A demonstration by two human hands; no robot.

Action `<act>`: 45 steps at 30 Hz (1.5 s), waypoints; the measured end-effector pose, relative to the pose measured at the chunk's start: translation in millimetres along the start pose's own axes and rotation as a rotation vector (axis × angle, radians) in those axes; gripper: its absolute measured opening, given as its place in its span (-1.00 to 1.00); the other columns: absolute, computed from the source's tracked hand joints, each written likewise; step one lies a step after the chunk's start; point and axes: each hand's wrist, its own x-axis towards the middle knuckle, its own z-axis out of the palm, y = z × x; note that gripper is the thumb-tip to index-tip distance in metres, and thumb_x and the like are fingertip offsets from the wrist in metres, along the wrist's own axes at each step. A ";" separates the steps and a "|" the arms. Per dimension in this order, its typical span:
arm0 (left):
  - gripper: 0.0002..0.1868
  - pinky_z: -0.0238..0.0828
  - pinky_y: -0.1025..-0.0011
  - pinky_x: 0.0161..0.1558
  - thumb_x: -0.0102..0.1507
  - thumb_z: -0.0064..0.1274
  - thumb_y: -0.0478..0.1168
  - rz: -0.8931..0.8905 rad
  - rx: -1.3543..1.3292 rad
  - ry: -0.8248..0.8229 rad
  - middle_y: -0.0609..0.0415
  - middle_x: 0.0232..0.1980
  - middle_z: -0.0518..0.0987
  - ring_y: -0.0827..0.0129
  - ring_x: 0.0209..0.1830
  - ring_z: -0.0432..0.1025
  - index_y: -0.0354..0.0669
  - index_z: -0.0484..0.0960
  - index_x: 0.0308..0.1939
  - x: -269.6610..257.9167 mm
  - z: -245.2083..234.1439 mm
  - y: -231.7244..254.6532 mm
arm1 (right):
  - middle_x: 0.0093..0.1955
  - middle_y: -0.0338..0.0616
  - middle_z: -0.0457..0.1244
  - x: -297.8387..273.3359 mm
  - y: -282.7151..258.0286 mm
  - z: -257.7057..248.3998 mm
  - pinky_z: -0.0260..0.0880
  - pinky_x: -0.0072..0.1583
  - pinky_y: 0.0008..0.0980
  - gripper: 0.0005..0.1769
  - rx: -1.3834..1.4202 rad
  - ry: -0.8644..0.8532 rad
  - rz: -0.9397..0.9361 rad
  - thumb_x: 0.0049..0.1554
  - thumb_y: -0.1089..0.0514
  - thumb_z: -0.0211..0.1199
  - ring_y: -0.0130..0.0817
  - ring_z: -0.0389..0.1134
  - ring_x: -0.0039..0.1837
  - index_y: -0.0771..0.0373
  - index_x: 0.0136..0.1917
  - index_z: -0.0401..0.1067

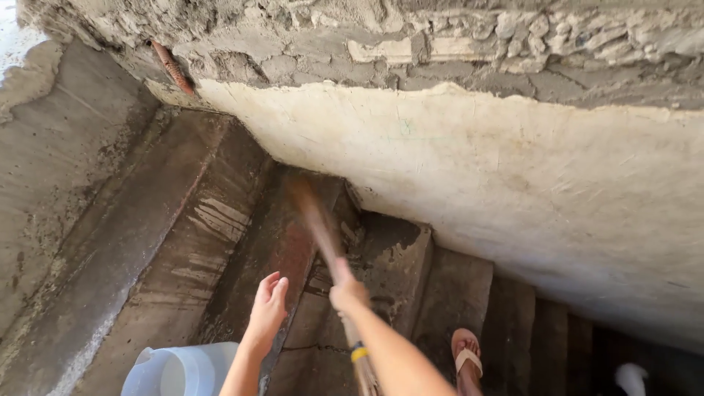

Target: Cleaning concrete stairs by splashing water and sweeping with a broom.

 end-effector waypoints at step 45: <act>-0.46 0.21 0.35 0.31 0.39 -0.15 0.00 0.241 -0.150 0.322 -0.03 0.38 0.43 0.30 0.34 0.34 -0.18 0.38 0.38 13.1 46.9 10.0 | 0.05 0.15 0.37 -19.3 -8.2 -67.4 0.47 -0.12 -0.11 0.02 -0.603 -0.285 -0.544 0.10 0.29 0.12 -0.04 0.41 -0.05 -0.40 0.67 -0.14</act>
